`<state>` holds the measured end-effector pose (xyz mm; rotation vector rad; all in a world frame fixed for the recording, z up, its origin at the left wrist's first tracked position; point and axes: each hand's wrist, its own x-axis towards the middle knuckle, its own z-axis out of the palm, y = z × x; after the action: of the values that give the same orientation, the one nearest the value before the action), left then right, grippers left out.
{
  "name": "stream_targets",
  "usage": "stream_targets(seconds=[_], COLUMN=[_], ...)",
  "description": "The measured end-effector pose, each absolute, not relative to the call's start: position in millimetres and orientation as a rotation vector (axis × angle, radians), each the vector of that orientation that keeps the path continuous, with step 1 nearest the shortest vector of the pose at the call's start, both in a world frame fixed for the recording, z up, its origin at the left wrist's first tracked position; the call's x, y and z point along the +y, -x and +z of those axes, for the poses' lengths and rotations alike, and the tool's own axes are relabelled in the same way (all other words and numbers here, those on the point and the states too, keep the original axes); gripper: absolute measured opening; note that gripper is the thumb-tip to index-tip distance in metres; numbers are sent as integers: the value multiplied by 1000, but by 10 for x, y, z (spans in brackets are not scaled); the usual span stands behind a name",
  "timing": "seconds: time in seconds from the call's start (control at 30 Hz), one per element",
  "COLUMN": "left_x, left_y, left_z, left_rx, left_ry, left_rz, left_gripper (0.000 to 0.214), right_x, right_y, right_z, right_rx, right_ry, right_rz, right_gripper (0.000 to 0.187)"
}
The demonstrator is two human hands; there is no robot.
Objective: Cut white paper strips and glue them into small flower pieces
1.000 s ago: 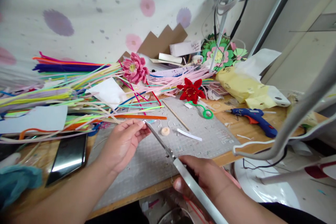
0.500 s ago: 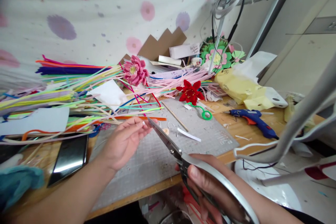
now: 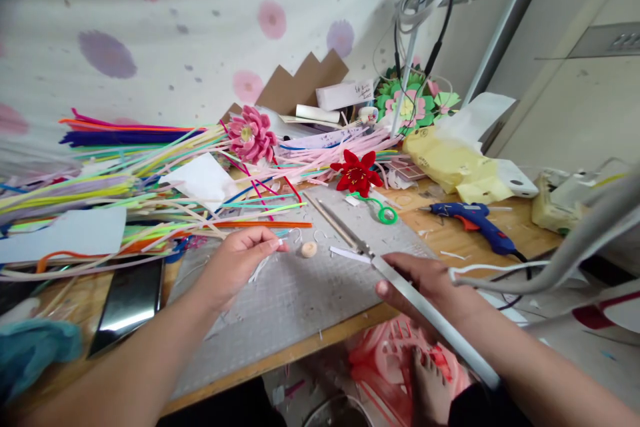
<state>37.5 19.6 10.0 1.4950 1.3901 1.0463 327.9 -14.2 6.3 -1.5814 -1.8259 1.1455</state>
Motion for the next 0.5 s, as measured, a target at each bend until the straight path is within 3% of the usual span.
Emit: stream_targets(seconds=[0.1,0.17,0.5], left_x=[244,299,337], left_y=[-339,-304,-265], left_z=[89,68,139], left_rx=[1484,1555,1644], left_ry=[-1651,-1735,-1937], left_rz=[991,1035,925], left_gripper=[12,10,14], right_x=[80,194,462], right_y=[-3441,-3540,-3799], right_z=[29,31,-40], right_rx=[-2020,-2145,-2340], right_ry=[1912,2042,2009], right_rz=[483,266,125], right_gripper=[36,33,36])
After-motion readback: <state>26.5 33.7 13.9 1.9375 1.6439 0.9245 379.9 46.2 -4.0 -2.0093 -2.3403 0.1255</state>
